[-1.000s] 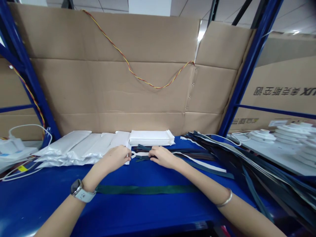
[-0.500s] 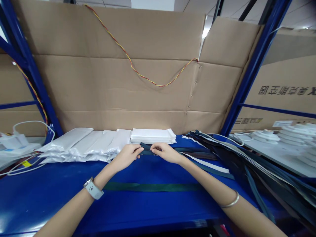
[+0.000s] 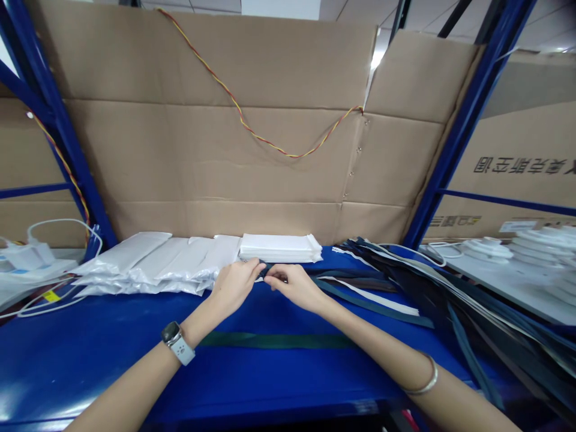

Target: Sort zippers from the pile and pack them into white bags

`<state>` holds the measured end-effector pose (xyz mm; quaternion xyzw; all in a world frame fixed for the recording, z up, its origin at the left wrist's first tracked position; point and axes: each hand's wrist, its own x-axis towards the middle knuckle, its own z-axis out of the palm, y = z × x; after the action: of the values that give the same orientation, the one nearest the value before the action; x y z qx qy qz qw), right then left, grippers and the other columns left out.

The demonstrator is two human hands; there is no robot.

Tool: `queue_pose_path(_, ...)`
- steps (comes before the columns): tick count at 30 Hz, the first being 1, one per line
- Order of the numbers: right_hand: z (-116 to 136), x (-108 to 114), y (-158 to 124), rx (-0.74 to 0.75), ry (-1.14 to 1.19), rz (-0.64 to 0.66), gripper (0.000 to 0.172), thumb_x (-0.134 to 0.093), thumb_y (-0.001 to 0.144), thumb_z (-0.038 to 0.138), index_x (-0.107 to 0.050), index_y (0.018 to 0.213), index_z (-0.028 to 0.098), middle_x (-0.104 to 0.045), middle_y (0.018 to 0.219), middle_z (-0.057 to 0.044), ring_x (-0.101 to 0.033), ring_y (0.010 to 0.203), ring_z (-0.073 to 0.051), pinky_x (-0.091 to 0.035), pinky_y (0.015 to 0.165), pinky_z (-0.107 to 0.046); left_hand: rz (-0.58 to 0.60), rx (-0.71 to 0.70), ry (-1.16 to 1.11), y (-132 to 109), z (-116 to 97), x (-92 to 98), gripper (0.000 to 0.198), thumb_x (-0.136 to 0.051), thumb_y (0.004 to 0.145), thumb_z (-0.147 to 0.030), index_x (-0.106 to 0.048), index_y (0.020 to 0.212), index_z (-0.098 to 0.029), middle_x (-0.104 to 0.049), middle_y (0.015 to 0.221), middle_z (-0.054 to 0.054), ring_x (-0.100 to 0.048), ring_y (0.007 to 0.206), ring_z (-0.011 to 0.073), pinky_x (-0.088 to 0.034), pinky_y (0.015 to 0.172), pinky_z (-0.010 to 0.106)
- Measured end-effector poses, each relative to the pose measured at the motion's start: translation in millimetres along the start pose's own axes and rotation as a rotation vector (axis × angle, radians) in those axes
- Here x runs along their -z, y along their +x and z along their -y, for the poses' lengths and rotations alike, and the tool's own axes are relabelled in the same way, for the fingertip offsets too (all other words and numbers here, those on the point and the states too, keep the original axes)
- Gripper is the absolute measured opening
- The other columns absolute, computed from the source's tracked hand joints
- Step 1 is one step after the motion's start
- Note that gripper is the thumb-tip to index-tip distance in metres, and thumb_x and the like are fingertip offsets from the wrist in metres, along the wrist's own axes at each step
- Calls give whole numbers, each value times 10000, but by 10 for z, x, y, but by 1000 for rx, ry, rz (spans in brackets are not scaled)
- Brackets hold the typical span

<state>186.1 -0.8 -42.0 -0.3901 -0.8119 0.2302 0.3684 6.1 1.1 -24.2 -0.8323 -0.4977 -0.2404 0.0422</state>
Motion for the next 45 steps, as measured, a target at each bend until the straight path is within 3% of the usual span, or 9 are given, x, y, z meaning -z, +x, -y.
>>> queue_pose_path(5,-65,-91,3,-122,363,29,199,-582,777,334,-634,814,145,-621,653,-25,-525,532,-108,-417,532,-231,36,-80,-71,-10,-47,-10,369,-271,948,-387,-550,807,-192,-607,663,19,-572,603,154,-322,531,247)
queue_pose_path(10,-103,-102,-5,-140,382,31,155,-580,746,287,-642,784,150,-628,641,-24,-519,518,-103,-410,508,-221,46,-91,-130,-20,-38,-47,389,-257,952,-387,-552,790,-191,-604,662,14,-567,614,150,-337,543,244)
queue_pose_path(16,-23,31,-5,38,-201,-39,129,-512,689,121,-629,718,167,-615,621,-18,-531,563,-125,-367,564,-233,31,-97,95,58,41,33,472,-227,942,-466,-602,834,-201,-619,661,41,-581,618,175,-307,528,251)
queue_pose_path(23,-433,712,2,-155,-706,-39,131,-535,667,132,-661,664,167,-636,645,-56,-547,591,-153,-321,553,-240,-73,231,391,154,896,668,504,-180,941,-472,-598,1067,-219,-647,851,92,-580,740,230,-401,660,321)
queue_pose_path(27,-602,1081,-52,-251,-717,-6,122,-560,644,169,-681,651,181,-635,662,-46,-544,587,-151,-339,562,-242,-139,440,458,29,1442,955,691,-55,902,-570,-571,1123,-167,-613,903,135,-571,814,290,-430,701,433)
queue_pose_path(31,-575,1136,-63,-127,-589,-20,109,-562,624,171,-670,643,172,-650,744,-48,-567,677,-156,-391,644,-245,-125,495,431,-53,1650,1014,690,-66,877,-614,-571,1122,-213,-608,951,141,-575,864,328,-434,695,460)
queue_pose_path(36,-477,1061,-57,-135,-167,144,102,-570,670,217,-642,686,147,-645,681,-32,-580,652,-147,-437,646,-254,-190,547,448,-82,1542,990,629,-203,858,-634,-531,1100,-154,-611,909,174,-576,879,345,-423,713,450)
queue_pose_path(40,-341,985,-68,-151,217,216,223,-607,732,336,-634,799,125,-648,728,-56,-591,667,-144,-472,678,-278,-305,444,407,15,1186,885,567,-332,852,-590,-465,1153,-129,-599,888,168,-576,871,342,-404,734,428)
queue_pose_path(45,-192,773,-56,-73,358,210,222,-592,788,324,-609,903,135,-633,712,-41,-583,644,-122,-470,688,-278,-71,82,-4,139,399,432,370,-366,891,-449,-578,752,-180,-603,684,38,-554,656,173,-392,624,273)
